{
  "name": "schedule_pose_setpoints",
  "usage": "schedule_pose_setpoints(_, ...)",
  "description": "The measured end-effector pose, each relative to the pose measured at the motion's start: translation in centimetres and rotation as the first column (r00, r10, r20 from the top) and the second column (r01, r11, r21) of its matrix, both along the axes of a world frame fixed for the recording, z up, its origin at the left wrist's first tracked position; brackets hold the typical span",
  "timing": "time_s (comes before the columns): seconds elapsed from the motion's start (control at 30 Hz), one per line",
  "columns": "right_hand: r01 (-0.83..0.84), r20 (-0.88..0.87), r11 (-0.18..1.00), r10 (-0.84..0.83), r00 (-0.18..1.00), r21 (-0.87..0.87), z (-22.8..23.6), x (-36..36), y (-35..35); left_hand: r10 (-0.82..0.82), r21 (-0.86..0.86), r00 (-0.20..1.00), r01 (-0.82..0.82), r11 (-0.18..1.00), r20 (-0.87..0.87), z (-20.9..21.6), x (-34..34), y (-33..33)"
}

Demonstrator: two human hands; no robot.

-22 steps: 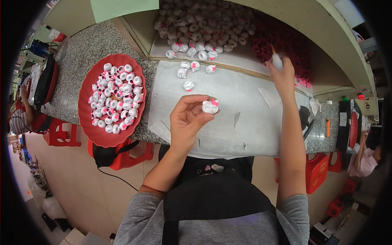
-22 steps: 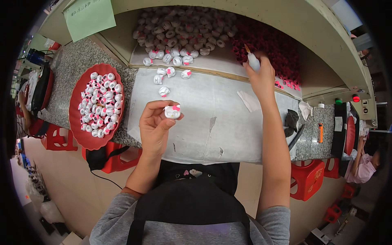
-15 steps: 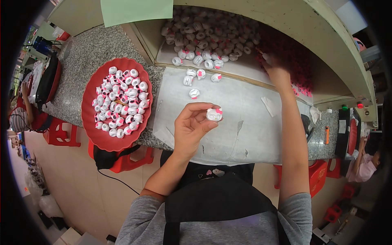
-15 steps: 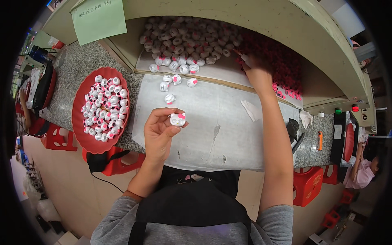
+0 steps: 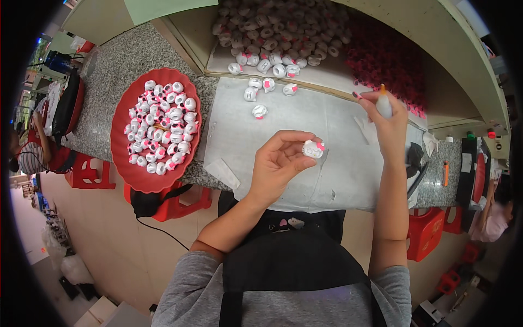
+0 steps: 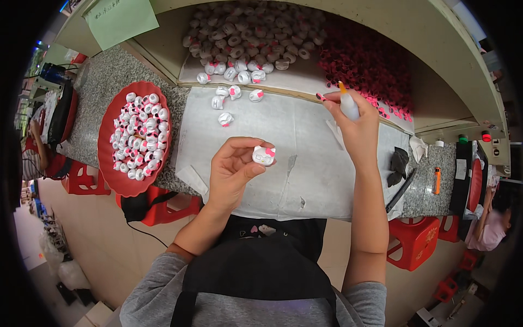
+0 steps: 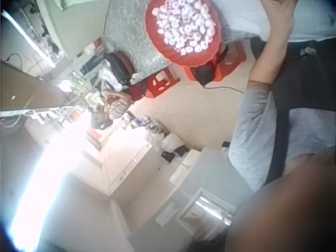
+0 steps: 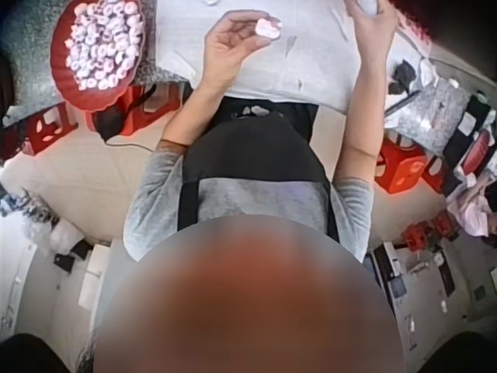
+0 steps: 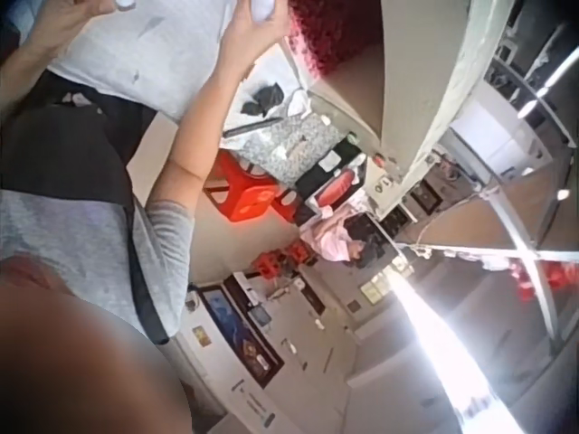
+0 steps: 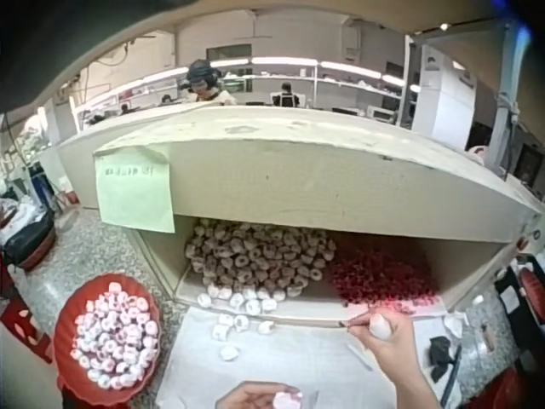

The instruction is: Apply glue or paint detail to small plastic toy heads using a precision applicator bottle at a factory workbench.

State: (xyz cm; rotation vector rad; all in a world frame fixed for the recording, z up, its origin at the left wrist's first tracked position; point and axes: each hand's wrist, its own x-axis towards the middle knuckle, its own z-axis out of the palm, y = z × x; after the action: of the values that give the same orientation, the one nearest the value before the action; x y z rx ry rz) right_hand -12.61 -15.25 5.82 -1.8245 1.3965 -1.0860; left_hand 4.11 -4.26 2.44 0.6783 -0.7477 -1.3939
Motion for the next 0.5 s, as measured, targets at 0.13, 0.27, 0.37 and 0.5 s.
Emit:
schedule_pose_setpoints(0.13,-0.136,0.378,0.967,0.046,0.925,0.215,1.6,-0.1,5.6,0.022,-0.083,0.994,-0.013,0.996,0.11,-0.3,-0.5,0.2)
schedule_pose_setpoints(0.27,-0.312,0.61,0.895,0.059,0.79,0.318,1.2,-0.1,8.7,0.131,-0.262,0.922,-0.034,0.965,0.364,-0.2,-1.0,0.3)
schedule_pose_setpoints(0.37,-0.382,0.696,0.861,0.046,0.716,0.336,0.6,0.4,9.6,0.195,-0.344,0.853,-0.019,0.939,0.485,0.0,-1.1,0.4)
schedule_pose_setpoints(0.5,-0.394,0.7,0.855,0.053,0.712,0.337,0.1,0.3,9.9,0.261,-0.394,0.755,-0.004,0.919,0.601,0.7,-1.3,0.5)
